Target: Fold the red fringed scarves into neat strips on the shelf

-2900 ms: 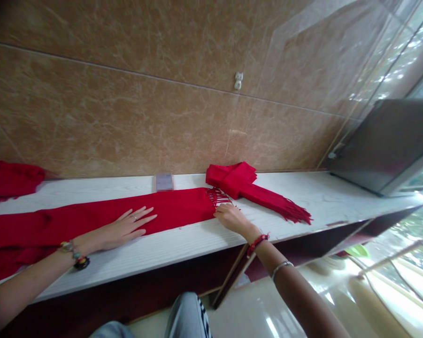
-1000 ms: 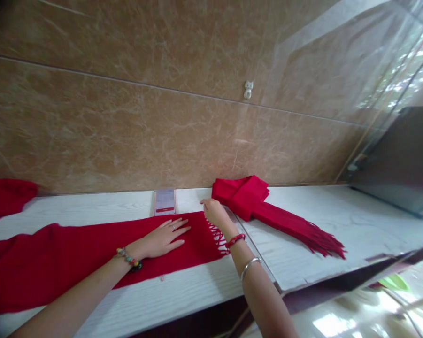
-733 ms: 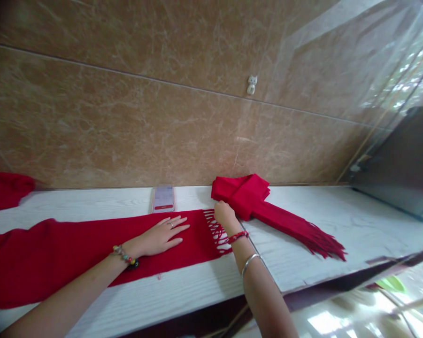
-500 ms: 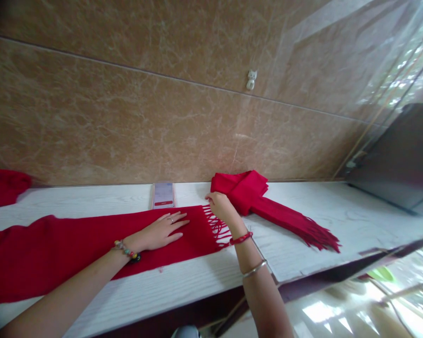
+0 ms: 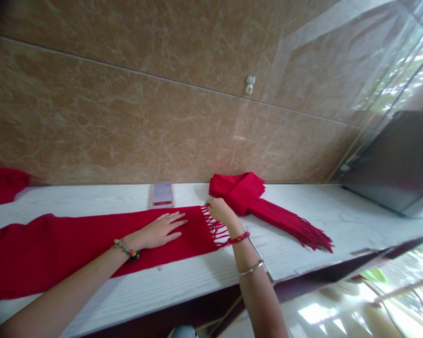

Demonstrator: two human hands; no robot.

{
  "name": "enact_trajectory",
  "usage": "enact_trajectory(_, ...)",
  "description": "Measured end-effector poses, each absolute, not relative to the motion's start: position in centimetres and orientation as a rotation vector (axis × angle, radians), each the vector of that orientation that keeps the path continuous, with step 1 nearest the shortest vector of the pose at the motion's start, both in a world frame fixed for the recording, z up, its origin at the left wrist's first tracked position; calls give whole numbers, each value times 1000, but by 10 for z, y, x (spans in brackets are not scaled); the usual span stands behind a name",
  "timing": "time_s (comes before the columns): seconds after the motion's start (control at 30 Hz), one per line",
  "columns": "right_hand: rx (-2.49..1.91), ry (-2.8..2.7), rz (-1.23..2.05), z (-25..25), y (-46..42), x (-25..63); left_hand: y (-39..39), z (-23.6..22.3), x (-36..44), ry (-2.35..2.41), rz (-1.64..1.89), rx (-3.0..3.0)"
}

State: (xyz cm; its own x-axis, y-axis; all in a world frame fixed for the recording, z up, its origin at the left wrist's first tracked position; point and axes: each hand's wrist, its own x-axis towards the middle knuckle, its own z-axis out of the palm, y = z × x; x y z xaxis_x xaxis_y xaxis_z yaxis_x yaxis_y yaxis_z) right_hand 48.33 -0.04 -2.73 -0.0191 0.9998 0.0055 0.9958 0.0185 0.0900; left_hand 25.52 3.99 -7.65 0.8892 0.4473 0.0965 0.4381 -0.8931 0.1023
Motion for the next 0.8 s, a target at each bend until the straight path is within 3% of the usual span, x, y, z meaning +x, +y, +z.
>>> enact_trajectory(0.3, 2367, 1889, 149, -30, -9, 500, 40, -75, 255, 698, 169, 2954)
enact_trajectory(0.53, 2071, 2258, -38, -26, -6, 476, 40, -77, 255, 686, 209, 2957)
enact_trajectory(0.8, 2278, 2061, 51, -22, -15, 508, 38, -72, 255, 725, 130, 2948)
